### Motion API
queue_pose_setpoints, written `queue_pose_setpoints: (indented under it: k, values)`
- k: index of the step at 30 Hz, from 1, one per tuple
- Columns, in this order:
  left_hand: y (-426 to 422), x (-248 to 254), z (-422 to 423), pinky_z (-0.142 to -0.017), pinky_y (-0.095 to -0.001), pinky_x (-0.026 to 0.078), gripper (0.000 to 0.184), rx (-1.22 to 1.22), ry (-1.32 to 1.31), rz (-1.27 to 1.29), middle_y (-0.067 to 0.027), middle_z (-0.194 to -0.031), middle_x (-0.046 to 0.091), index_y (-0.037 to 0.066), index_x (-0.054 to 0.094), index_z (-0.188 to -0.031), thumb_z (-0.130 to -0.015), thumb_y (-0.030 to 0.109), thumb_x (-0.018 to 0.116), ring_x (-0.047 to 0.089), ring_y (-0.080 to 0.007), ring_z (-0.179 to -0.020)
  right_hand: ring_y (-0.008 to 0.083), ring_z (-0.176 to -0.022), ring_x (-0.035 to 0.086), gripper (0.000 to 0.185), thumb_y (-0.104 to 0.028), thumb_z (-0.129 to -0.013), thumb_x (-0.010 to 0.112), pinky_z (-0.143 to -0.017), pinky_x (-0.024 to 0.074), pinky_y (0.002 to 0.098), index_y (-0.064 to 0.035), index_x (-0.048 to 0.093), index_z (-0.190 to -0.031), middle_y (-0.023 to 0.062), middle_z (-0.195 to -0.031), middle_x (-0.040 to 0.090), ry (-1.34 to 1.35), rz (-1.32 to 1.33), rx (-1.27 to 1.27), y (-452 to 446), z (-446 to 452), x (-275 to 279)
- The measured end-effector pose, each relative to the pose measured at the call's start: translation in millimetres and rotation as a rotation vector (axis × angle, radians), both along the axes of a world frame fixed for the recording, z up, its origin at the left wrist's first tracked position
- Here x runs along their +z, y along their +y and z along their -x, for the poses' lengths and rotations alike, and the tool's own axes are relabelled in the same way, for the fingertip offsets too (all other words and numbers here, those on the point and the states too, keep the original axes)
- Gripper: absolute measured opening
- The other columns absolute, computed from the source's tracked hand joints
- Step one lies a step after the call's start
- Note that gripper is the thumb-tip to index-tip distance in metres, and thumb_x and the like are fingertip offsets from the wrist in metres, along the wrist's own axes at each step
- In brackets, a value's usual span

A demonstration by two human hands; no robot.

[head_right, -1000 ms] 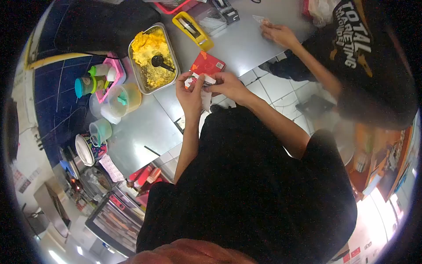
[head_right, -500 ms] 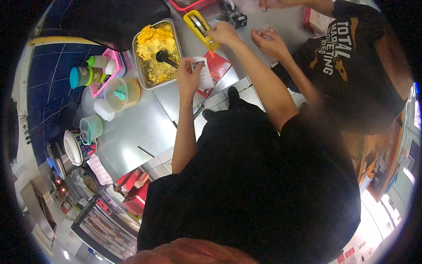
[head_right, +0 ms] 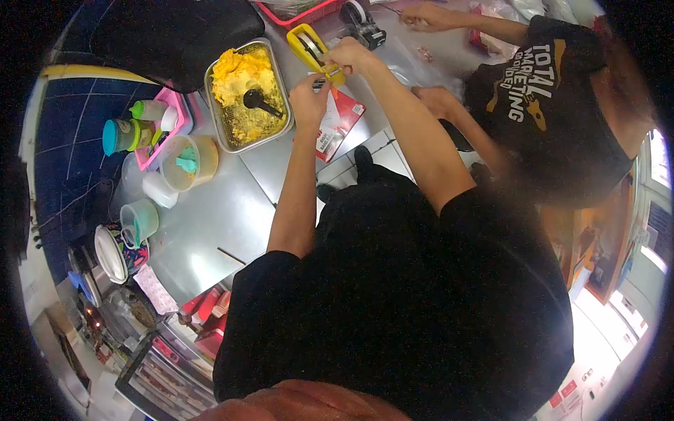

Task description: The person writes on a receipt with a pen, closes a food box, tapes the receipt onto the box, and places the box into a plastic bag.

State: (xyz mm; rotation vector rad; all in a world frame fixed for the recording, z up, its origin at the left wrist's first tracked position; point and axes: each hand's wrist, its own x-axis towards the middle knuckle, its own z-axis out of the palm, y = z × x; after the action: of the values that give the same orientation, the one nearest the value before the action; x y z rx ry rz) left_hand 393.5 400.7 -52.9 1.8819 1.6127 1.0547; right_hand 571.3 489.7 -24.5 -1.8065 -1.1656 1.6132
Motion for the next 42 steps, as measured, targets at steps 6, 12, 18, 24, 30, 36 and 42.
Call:
queue_pose_setpoints:
  k: [6, 12, 18, 24, 30, 36, 42]
  values:
    - [-2.9, -4.3, -3.0, -0.084, -0.0498, 0.057, 0.027, 0.043, -0.088, 0.015, -0.0218, -0.100, 0.077, 0.004, 0.083, -0.106, -0.084, 0.019, 0.088, 0.074, -0.0422, -0.091, 0.0073, -0.047, 0.037, 0.027, -0.023, -0.091, 0.088, -0.041, 0.0238, 0.0279, -0.0040, 0.070, -0.081, -0.0007, -0.069, 0.057, 0.126, 0.055, -0.134, -56.7, -12.9, 14.7]
    - [-1.5, -6.2, -3.4, -0.087, -0.0488, 0.058, 0.026, 0.052, -0.087, 0.040, -0.0223, -0.104, 0.078, 0.003, 0.082, -0.107, -0.086, 0.018, 0.085, 0.075, -0.0422, -0.095, 0.0034, -0.047, 0.033, 0.020, -0.018, -0.098, 0.083, -0.040, 0.0216, 0.0237, -0.0042, 0.070, -0.090, -0.0025, -0.073, 0.059, 0.386, 0.339, -0.209, -69.6, -16.9, -9.9]
    - [-17.1, -6.4, 4.7, -0.090, -0.0444, 0.059, 0.026, 0.027, -0.172, 0.022, -0.0226, -0.108, 0.079, 0.003, 0.080, -0.115, -0.092, 0.014, 0.079, 0.077, -0.0397, -0.097, -0.0002, -0.046, 0.033, 0.018, -0.019, -0.102, 0.077, -0.038, 0.0218, 0.0197, -0.0040, 0.068, -0.097, -0.0062, -0.070, 0.052, 0.530, 0.595, 0.001, -31.1, -46.5, -45.7]
    - [-52.6, 10.0, 20.7, -0.086, -0.0397, 0.059, 0.029, 0.002, -0.336, 0.138, -0.0194, -0.104, 0.080, 0.003, 0.076, -0.124, -0.096, 0.008, 0.072, 0.078, -0.0306, -0.093, -0.0003, -0.049, 0.036, 0.017, -0.019, -0.102, 0.076, -0.040, 0.0239, 0.0188, -0.0035, 0.069, -0.104, -0.0042, -0.076, 0.058, 0.536, 0.557, -0.016, -49.3, -54.0, -77.2]
    - [-99.7, 56.4, 26.4, -0.081, -0.0332, 0.059, 0.067, -0.102, -0.689, 0.477, -0.0180, -0.109, 0.080, 0.006, 0.042, -0.161, -0.101, 0.000, 0.069, 0.077, -0.0183, -0.094, 0.0016, -0.059, 0.051, 0.022, -0.015, -0.099, 0.079, -0.050, 0.0387, 0.0198, -0.0049, 0.074, -0.117, 0.0018, -0.095, 0.076, 0.569, -0.042, -0.104, -154.2, -2.2, 67.6]
    - [-117.6, 58.0, 24.4, -0.080, -0.0295, 0.059, 0.079, -0.175, -0.880, 0.506, -0.0183, -0.111, 0.079, 0.000, 0.022, -0.168, -0.103, 0.000, 0.068, 0.076, -0.0168, -0.094, 0.0070, -0.069, 0.064, 0.026, -0.011, -0.098, 0.079, -0.063, 0.0513, 0.0246, -0.0035, 0.074, -0.122, 0.0047, -0.103, 0.079, 0.400, -0.468, -0.032, -178.3, 21.8, 43.9]
    - [-127.0, 55.8, 29.2, -0.077, -0.0275, 0.058, 0.075, -0.145, -0.939, 0.509, -0.0144, -0.108, 0.079, -0.004, 0.028, -0.166, -0.102, -0.002, 0.068, 0.074, -0.0134, -0.091, 0.0069, -0.069, 0.064, 0.022, -0.009, -0.097, 0.080, -0.063, 0.0527, 0.0264, -0.0039, 0.076, -0.117, 0.0051, -0.096, 0.080, 0.233, -0.546, -0.032, -198.5, 28.6, 48.8]
